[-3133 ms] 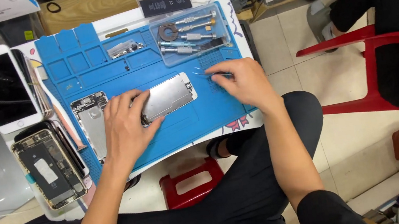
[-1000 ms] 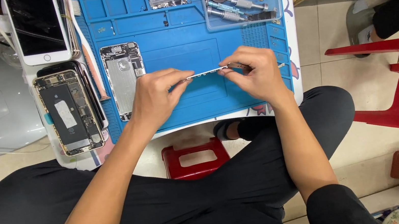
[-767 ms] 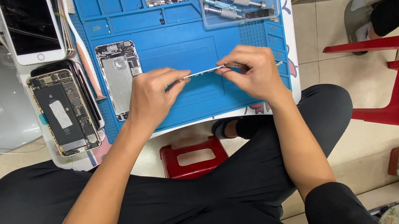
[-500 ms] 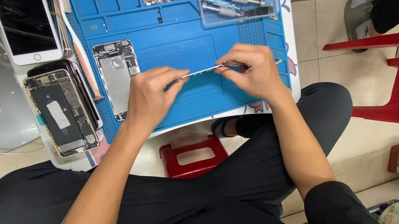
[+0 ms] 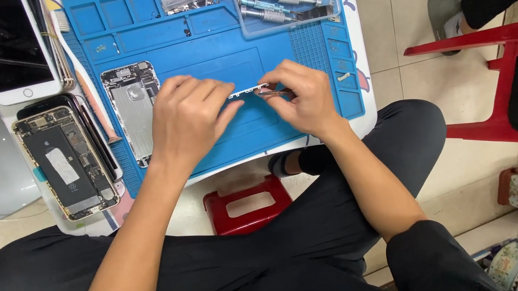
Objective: The person disassembles a smartphone on a blue work mat, using tweezers and a screwdriver to remove the back cover, disconnect cables, and extract the battery. They then use a soldering iron on a small component and reassemble the phone.
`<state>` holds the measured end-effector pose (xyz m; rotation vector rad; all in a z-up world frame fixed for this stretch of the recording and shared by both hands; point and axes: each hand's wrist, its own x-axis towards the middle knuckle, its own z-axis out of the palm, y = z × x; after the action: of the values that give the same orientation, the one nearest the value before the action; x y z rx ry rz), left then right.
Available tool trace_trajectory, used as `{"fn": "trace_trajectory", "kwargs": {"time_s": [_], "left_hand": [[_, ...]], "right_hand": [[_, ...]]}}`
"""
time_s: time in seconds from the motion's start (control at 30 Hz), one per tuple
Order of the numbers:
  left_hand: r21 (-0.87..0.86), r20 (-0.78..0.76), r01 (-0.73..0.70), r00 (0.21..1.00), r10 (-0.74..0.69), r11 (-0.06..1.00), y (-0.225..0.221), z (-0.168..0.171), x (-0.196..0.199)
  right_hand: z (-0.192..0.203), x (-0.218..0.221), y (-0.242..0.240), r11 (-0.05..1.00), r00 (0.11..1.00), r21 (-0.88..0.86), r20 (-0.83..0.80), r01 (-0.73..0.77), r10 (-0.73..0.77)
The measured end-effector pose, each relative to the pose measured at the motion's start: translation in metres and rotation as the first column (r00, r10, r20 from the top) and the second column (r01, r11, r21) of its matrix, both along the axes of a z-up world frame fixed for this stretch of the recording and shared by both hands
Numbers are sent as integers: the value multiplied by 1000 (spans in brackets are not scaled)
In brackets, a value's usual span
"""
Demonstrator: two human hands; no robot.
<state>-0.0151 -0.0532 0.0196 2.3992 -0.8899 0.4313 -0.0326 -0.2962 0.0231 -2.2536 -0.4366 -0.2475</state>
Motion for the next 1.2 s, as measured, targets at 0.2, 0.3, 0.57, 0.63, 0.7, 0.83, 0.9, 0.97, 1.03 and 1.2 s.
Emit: {"fn": "trace_trajectory", "kwargs": {"time_s": [0.2, 0.3, 0.57, 0.63, 0.7, 0.83, 0.9, 0.97, 1.03, 1.2], "left_hand": [[8, -39, -14, 999, 14, 1000, 1, 0, -1], [5, -54, -29, 998, 29, 1000, 1, -2, -4], [3, -56, -55, 997, 56, 998, -2, -2, -8], [0, -23, -50, 998, 50, 999, -1, -5, -6], [5, -19, -60, 998, 60, 998, -1, -7, -6], [-5, 5, -65, 998, 65, 998, 3, -5, -2], [-34, -53, -53, 997, 51, 998, 10, -3, -1], [-65, -114, -40, 993, 33, 997, 13, 0, 0], [-127, -235, -13, 972, -17, 992, 15, 4, 0], [-195, -303, -30, 952, -31, 980, 14, -1, 2]], "right_hand": [[15, 7, -5, 999, 1000, 48, -3, -13, 14], [7, 13, -20, 992, 995, 86, 20, 96, -98], [10, 17, -21, 972, 971, 73, 72, 224, -229], [8, 17, -28, 933, 945, -168, 126, 319, -301], [6, 17, -46, 945, 962, -181, 27, 273, -273], [19, 14, -54, 992, 967, -102, -236, 77, -100], [26, 16, -47, 993, 966, -105, -244, 62, -86], [25, 17, -45, 993, 964, -109, -255, 51, -77], [16, 17, -46, 987, 978, -120, -170, 106, -125], [14, 16, -42, 985, 976, -133, -173, 111, -134]]}}
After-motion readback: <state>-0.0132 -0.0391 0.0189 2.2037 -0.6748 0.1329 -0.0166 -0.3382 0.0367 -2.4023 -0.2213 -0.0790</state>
